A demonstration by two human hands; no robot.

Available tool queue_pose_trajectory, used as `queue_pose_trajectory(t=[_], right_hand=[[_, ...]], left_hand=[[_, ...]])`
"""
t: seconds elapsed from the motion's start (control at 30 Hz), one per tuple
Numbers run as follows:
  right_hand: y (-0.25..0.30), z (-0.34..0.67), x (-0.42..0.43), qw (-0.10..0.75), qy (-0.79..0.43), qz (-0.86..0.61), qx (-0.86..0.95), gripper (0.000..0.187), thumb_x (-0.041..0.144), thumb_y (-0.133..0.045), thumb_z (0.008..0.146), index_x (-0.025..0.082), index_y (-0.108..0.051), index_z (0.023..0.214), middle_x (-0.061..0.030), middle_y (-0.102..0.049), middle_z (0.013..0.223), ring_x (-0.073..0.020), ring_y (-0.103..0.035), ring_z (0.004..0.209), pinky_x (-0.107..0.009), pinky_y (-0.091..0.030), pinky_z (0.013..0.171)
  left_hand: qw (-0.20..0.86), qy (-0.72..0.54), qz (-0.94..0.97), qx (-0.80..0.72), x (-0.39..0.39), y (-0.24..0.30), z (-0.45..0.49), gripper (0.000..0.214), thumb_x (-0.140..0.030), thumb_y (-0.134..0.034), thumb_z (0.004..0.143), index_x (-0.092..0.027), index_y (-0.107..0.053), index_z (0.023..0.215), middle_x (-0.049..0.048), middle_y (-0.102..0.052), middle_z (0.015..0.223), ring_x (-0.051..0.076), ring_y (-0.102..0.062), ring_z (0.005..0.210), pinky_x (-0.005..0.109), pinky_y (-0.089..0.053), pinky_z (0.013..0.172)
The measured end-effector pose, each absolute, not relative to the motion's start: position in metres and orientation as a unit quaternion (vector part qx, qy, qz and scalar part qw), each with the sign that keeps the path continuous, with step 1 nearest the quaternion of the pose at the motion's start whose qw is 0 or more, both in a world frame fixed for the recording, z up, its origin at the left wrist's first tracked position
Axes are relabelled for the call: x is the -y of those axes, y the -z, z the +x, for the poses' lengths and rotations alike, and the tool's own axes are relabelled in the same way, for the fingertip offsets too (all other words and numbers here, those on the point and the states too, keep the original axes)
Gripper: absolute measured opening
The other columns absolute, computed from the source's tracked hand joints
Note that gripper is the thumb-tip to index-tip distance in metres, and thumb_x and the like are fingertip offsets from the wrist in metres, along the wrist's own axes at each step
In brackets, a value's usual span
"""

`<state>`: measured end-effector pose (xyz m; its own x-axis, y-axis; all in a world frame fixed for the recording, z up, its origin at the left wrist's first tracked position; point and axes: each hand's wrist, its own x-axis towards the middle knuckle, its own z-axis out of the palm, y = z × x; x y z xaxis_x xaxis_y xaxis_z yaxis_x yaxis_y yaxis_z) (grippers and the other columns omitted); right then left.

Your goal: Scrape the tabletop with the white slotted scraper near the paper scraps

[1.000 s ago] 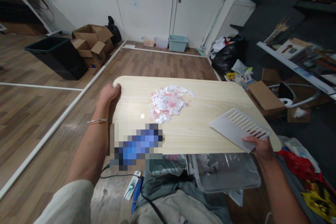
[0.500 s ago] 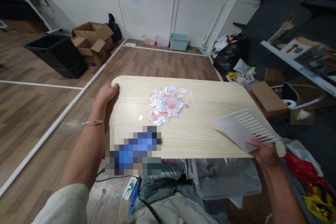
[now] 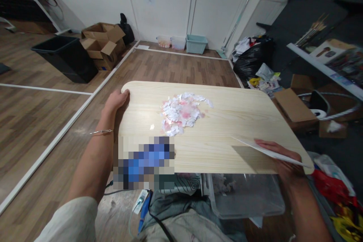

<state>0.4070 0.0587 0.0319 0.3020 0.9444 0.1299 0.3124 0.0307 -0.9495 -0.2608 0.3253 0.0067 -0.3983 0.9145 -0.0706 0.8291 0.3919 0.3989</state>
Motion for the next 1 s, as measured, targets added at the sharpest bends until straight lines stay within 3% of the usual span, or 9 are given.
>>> queue_pose_trajectory(t=[0.17,0.37,0.43,0.5,0.67,1.0], right_hand=[[-0.042,0.409,-0.063,0.405,-0.278,-0.602,0.630,0.049,0.080,-0.089,0.084,0.033,-0.097,0.094,-0.0138,-0.092,0.111,-0.0413,-0.089,0.111,-0.054,-0.072,0.110],[-0.041,0.380,-0.075,0.346,-0.282,-0.546,0.709,0.047,0.076,-0.079,0.098,0.037,-0.097,0.116,-0.0092,-0.092,0.122,-0.0355,-0.089,0.115,-0.049,-0.072,0.108],[-0.041,0.359,-0.082,0.358,-0.274,-0.473,0.757,0.059,0.081,-0.067,0.104,0.033,-0.095,0.126,-0.0119,-0.091,0.124,-0.0354,-0.088,0.116,-0.048,-0.073,0.105],[-0.041,0.337,-0.090,0.365,-0.278,-0.424,0.781,0.057,0.077,-0.063,0.109,0.034,-0.093,0.133,-0.0120,-0.090,0.130,-0.0339,-0.088,0.119,-0.046,-0.072,0.106],[-0.037,0.296,-0.101,0.370,-0.295,-0.360,0.804,0.040,0.056,-0.074,0.110,0.036,-0.089,0.143,-0.0125,-0.087,0.141,-0.0327,-0.086,0.125,-0.046,-0.071,0.109],[-0.033,0.281,-0.104,0.328,-0.256,-0.318,0.852,0.048,0.038,-0.082,0.108,0.038,-0.081,0.155,-0.0132,-0.085,0.146,-0.0341,-0.081,0.137,-0.052,-0.068,0.117]], left_hand=[[0.140,-0.158,0.523,-0.826,-0.324,-0.004,-0.260,0.061,-0.061,-0.048,0.106,-0.013,-0.079,0.128,0.0305,-0.080,0.140,0.049,-0.073,0.140,0.054,-0.059,0.114],[0.129,-0.146,0.526,-0.828,-0.321,-0.004,-0.259,0.063,-0.062,-0.045,0.107,-0.012,-0.080,0.125,0.0314,-0.081,0.138,0.049,-0.074,0.137,0.052,-0.060,0.112],[0.128,-0.138,0.530,-0.827,-0.320,-0.005,-0.258,0.065,-0.061,-0.043,0.107,-0.011,-0.080,0.126,0.0325,-0.080,0.139,0.049,-0.074,0.137,0.052,-0.060,0.112],[0.128,-0.131,0.534,-0.825,-0.319,-0.006,-0.258,0.067,-0.060,-0.041,0.107,-0.010,-0.080,0.128,0.0334,-0.079,0.141,0.050,-0.074,0.138,0.053,-0.060,0.113],[0.122,-0.123,0.536,-0.826,-0.317,-0.006,-0.258,0.067,-0.060,-0.039,0.106,-0.010,-0.080,0.124,0.0333,-0.081,0.136,0.049,-0.074,0.137,0.051,-0.061,0.111],[0.120,-0.133,0.518,-0.837,-0.316,-0.006,-0.260,0.062,-0.062,-0.044,0.107,-0.014,-0.080,0.121,0.0280,-0.081,0.136,0.046,-0.074,0.136,0.048,-0.060,0.111]])
